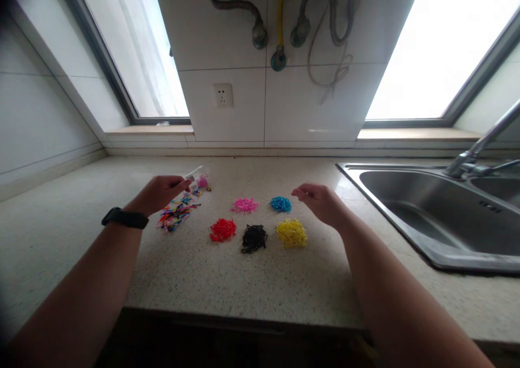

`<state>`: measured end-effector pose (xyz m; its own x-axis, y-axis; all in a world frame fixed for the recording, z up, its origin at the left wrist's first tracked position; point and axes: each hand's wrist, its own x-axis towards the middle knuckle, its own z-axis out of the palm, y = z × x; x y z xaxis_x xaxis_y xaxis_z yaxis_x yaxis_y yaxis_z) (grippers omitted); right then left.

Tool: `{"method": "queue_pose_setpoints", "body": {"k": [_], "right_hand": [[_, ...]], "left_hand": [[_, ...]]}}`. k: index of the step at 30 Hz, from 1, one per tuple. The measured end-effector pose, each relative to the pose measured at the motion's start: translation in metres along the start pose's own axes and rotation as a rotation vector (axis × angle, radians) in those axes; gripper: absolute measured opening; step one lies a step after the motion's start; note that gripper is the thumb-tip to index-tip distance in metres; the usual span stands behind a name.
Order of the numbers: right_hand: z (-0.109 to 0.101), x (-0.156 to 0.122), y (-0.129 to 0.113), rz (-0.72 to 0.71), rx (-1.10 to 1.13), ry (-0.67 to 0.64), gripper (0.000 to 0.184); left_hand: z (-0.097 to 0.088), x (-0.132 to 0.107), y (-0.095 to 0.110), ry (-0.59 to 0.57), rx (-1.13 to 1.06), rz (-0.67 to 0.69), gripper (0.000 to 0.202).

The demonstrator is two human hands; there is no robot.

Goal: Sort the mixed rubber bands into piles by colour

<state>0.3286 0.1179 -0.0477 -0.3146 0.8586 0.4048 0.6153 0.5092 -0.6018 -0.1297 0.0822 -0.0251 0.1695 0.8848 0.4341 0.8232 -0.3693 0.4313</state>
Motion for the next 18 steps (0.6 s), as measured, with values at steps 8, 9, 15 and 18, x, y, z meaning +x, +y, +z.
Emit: {"method": "queue_pose_setpoints", "body": {"k": [8, 9, 15, 18], "right_hand": [[0.01, 0.005, 0.019, 0.173, 0.12, 0.044, 0.052], [0.011, 0.005, 0.018, 0.173, 0.118, 0.038, 0.051], [0.015, 0.005, 0.015, 0.173, 0.128, 0.013, 0.049], [0.015, 0.004, 0.014, 0.185, 0.129, 0.009, 0.048]], "left_hand": [[0.0, 0.0, -0.005, -0.073, -0.029, 0.0, 0.044], [0.0, 0.0, -0.006, -0.08, -0.03, 0.007, 0.044], [0.006, 0.002, -0.014, -0.171, -0.074, -0.014, 0.041], [0.012, 0.003, -0.019, -0.247, -0.05, -0.012, 0.038]]}}
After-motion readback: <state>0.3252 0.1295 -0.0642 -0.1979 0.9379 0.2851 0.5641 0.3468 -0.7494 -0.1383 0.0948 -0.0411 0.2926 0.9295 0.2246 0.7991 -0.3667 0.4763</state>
